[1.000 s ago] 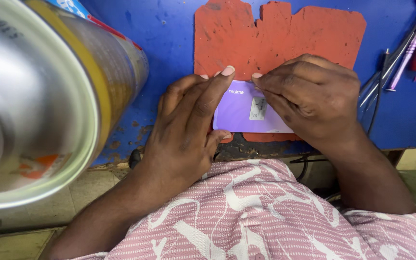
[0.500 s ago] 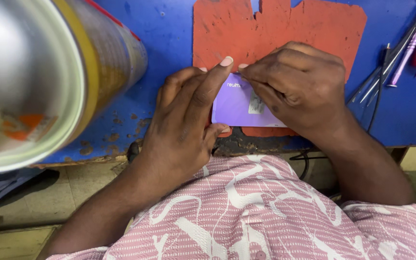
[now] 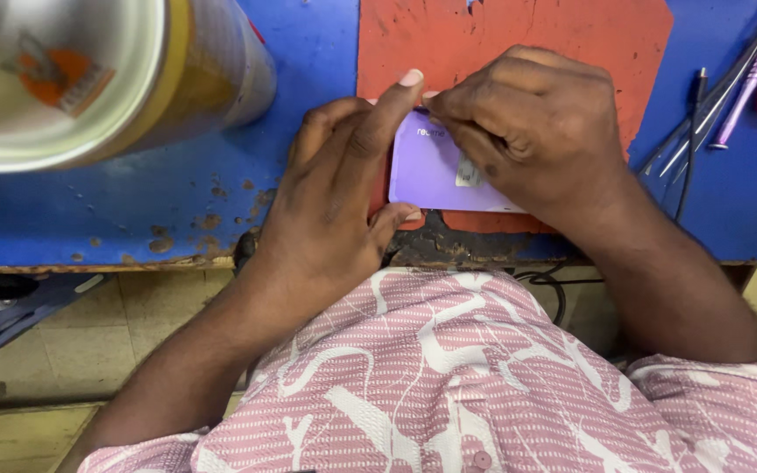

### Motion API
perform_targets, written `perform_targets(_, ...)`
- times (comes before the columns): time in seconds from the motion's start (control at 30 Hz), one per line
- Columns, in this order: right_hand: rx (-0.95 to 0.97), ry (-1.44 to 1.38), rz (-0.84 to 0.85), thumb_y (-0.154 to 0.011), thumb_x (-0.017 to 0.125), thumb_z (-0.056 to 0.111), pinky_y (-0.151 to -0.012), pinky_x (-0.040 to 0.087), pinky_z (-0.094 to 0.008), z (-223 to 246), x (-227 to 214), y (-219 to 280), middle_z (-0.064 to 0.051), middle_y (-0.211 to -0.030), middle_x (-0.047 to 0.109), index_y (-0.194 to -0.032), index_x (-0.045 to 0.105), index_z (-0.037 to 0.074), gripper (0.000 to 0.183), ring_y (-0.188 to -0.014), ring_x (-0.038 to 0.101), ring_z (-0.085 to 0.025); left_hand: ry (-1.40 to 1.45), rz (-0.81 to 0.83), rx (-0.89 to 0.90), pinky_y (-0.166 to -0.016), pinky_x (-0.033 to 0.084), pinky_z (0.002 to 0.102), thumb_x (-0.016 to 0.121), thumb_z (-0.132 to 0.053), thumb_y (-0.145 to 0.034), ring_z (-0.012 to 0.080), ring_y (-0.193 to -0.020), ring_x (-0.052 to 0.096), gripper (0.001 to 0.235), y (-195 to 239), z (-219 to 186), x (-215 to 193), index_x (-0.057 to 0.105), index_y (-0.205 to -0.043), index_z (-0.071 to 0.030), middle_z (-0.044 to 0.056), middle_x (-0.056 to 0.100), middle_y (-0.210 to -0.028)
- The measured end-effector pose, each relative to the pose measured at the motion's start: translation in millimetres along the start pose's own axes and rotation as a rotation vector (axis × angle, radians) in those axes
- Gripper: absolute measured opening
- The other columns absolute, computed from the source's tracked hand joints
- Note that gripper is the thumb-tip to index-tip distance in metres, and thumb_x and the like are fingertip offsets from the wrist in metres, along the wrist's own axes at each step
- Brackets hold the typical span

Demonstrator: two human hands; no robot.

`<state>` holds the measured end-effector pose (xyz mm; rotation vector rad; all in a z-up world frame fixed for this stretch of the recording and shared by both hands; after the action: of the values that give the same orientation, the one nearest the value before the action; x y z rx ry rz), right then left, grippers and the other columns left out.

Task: The person applies a liquid from a spray can to the back of a purple smartphone, then uses a black plastic pry tool to separate the back cover. The person then uses a screwdriver to remove screws from the internal frame, exposing the battery and circuitry.

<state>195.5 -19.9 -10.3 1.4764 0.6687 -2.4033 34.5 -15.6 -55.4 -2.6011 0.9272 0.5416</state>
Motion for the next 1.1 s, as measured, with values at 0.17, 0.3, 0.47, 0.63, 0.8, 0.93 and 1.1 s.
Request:
perform_targets(0.17, -0.004, 0.044, 0.039, -0.088, 0.083, -0.003, -0.073, 0.057, -0.033, 3.9, -3.7, -3.2, -0.007, -0.097, 0.072, -0.099, 0.075, 0.001, 0.015, -0.087, 0.07, -0.021, 0.017, -0.004, 0.002, -0.112, 0.045, 0.045, 0.091, -0.017, -0.079, 0.0333, -0.129, 0.052, 0.102, 0.5, 3.8, -0.9, 0.027, -0.158, -0.011, 0.011, 0.057, -0.144)
perform_targets(0.3, 0.006, 0.083, 0.067, -0.091, 0.084, -0.001, -0.072, 0.056, -0.033, 9.4, -4.5, -8.2, -0.006, -0.096, 0.072, -0.099, 0.074, 0.002, 0.013, -0.086, 0.07, -0.021, -0.078, 0.035, 0.006, -0.114, 0.041, 0.049, 0.092, -0.024, -0.078, 0.0334, -0.131, 0.05, 0.108, 0.2, 8.2, 2.4, 0.024, -0.161, -0.012, 0.009, 0.059, -0.141)
perform_targets(0.47, 0.056, 0.114, 0.11, -0.085, 0.084, -0.001, -0.069, 0.056, -0.036, 9.4, -6.0, -6.4, -0.008, -0.092, 0.071, -0.1, 0.076, 0.002, 0.017, -0.083, 0.07, -0.024, -0.107, 0.069, -0.013, -0.113, 0.039, 0.052, 0.089, -0.027, -0.081, 0.0315, -0.13, 0.049, 0.106, -0.3, 13.0, 7.6, 0.021, -0.161, -0.013, 0.006, 0.061, -0.137)
perform_targets(0.63, 0.074, 0.155, 0.139, -0.087, 0.084, 0.0, -0.071, 0.057, -0.035, 6.4, -13.8, 0.9, -0.009, -0.092, 0.072, -0.098, 0.075, 0.001, 0.015, -0.084, 0.07, -0.023, -0.124, 0.057, 0.0, -0.113, 0.039, 0.055, 0.086, -0.025, -0.086, 0.0332, -0.13, 0.047, 0.103, 1.9, 13.6, 7.5, 0.019, -0.162, -0.012, 0.01, 0.059, -0.141)
perform_targets(0.8, 0.151, 0.2, 0.133, -0.089, 0.084, -0.002, -0.071, 0.057, -0.033, -1.5, -23.0, 18.4, -0.01, -0.093, 0.073, -0.096, 0.074, 0.0, 0.012, -0.084, 0.071, -0.022, -0.11, 0.069, -0.009, -0.11, 0.038, 0.056, 0.086, -0.025, -0.083, 0.0338, -0.128, 0.047, 0.105, -0.5, 13.8, 8.9, 0.017, -0.161, -0.012, 0.01, 0.059, -0.139)
perform_targets(0.93, 0.111, 0.175, 0.111, -0.088, 0.085, -0.003, -0.07, 0.058, -0.033, -4.8, -19.5, 19.6, -0.01, -0.092, 0.074, -0.091, 0.073, 0.0, 0.013, -0.085, 0.073, -0.022, -0.107, 0.074, 0.0, -0.113, 0.038, 0.054, 0.086, -0.028, -0.087, 0.0317, -0.131, 0.048, 0.106, 0.2, 10.8, 7.5, 0.015, -0.162, -0.01, 0.013, 0.06, -0.134)
perform_targets(1.1, 0.055, 0.131, 0.098, -0.091, 0.085, -0.003, -0.075, 0.058, -0.033, -4.4, -12.3, 12.5, -0.01, -0.096, 0.074, -0.096, 0.073, 0.0, 0.013, -0.09, 0.073, -0.023, -0.036, 0.072, -0.007, -0.114, 0.038, 0.05, 0.084, -0.024, -0.089, 0.0294, -0.131, 0.051, 0.103, 2.3, 10.5, 3.6, 0.015, -0.163, -0.009, 0.011, 0.063, -0.129)
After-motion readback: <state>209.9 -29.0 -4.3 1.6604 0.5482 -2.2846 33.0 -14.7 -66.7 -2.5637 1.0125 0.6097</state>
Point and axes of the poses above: each hand's wrist, its own y-axis away from the middle knuckle, its own x-axis out of the palm, z = x × y, the point moved 6 cm from there along -y, towards the middle knuckle
